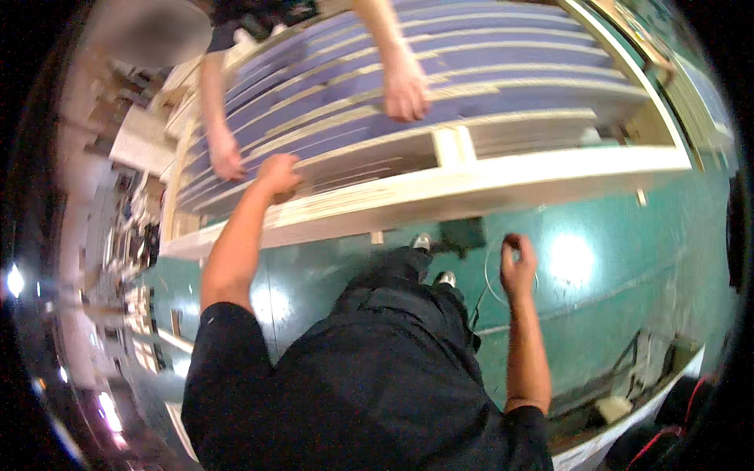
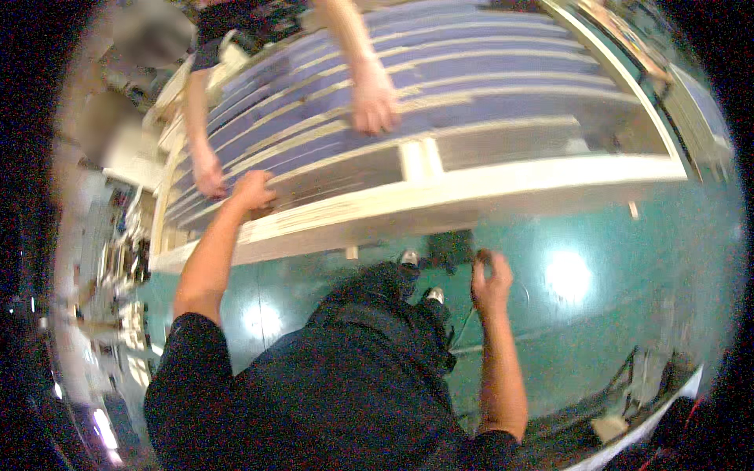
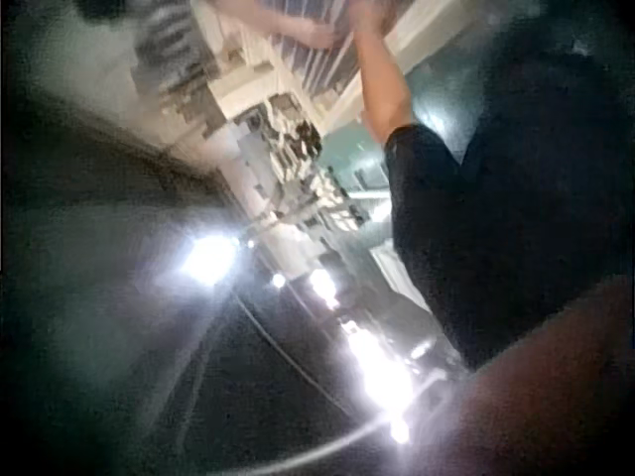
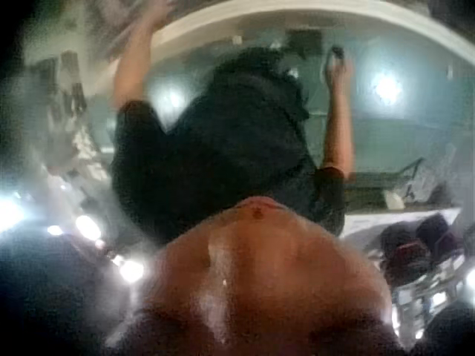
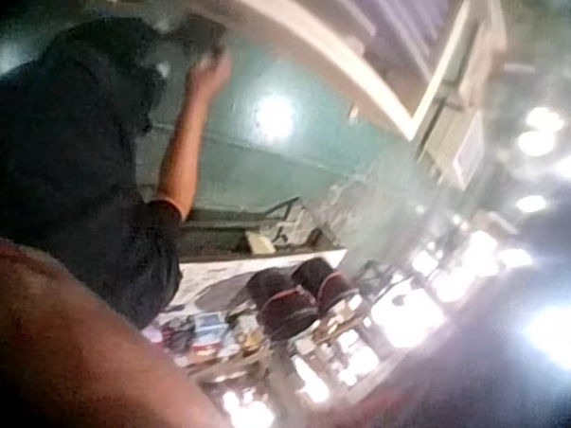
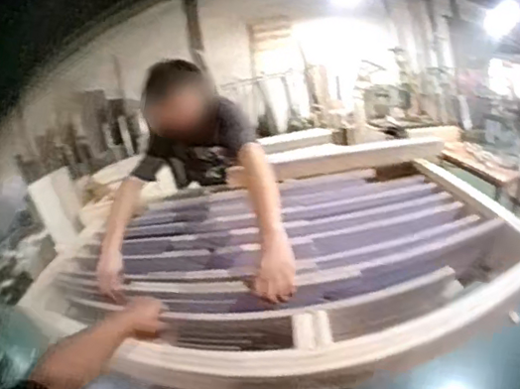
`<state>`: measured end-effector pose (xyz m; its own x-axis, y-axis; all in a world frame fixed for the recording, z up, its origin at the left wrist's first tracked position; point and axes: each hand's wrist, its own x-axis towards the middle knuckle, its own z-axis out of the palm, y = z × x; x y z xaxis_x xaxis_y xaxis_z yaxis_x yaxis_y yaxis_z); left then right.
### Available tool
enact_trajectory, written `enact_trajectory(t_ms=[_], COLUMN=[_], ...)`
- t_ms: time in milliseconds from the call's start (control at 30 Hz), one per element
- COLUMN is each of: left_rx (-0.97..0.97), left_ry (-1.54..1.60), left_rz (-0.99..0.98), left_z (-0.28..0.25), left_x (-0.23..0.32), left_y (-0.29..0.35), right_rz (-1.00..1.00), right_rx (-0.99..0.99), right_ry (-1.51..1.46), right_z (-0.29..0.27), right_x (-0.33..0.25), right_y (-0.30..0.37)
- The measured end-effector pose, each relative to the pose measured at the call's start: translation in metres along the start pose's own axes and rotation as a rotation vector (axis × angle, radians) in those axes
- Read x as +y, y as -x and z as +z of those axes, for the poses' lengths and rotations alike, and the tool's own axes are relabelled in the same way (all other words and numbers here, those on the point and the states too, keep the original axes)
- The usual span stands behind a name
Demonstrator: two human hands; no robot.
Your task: The person assembles a wooden furniture frame by attaching light-colored wooden slats to a purple slatted base. They use a pneumatic nail gun to secure the pieces, frequently walking to retrieve materials and repositioning the large frame on the workshop floor.
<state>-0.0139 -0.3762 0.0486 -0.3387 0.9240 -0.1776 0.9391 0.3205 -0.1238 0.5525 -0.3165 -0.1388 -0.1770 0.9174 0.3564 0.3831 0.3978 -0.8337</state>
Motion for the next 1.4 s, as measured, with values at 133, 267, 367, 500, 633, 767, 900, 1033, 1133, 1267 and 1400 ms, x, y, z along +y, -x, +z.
enact_trajectory(t_ms=[133,267,367,500,633,767,900,1033,1133,1267,1400], left_rx=[0.13,0.05,0.002,0.162,0.47,0.596,0.166,0.16,0.131,0.089,0.052], left_ry=[0.009,0.047,0.233,0.389,0.314,0.164,0.21,0.251,0.312,0.314,0.252], left_rz=[0.066,0.07,-0.006,0.044,0.216,0.246,0.237,0.289,0.388,0.321,0.272], left_z=[0.012,0.016,-0.008,-0.038,-0.006,0.017,-0.002,0.017,0.018,0.008,-0.002], left_x=[0.01,0.013,0.016,0.014,0.004,-0.003,-0.003,-0.014,0.0,-0.016,-0.026], left_y=[0.002,0.0,0.006,-0.009,-0.04,-0.062,-0.071,-0.093,-0.116,-0.102,-0.076], right_rz=[-0.404,-0.611,-0.548,-0.462,-0.566,-0.387,-0.459,-0.391,-0.316,-0.145,-0.249], right_rx=[0.043,-0.129,-0.283,-0.491,-0.563,-0.734,-0.615,-0.6,-0.629,-0.76,-0.761], right_ry=[0.058,0.388,0.673,0.93,0.848,0.713,0.719,0.754,0.844,0.831,0.924], right_z=[-0.009,0.004,0.018,0.04,0.056,0.072,0.071,0.071,0.056,0.086,0.113], right_x=[-0.107,-0.141,-0.14,-0.129,-0.109,-0.107,-0.097,-0.088,-0.072,-0.087,-0.106], right_y=[-0.151,-0.252,-0.297,-0.34,-0.355,-0.366,-0.361,-0.363,-0.359,-0.359,-0.339])
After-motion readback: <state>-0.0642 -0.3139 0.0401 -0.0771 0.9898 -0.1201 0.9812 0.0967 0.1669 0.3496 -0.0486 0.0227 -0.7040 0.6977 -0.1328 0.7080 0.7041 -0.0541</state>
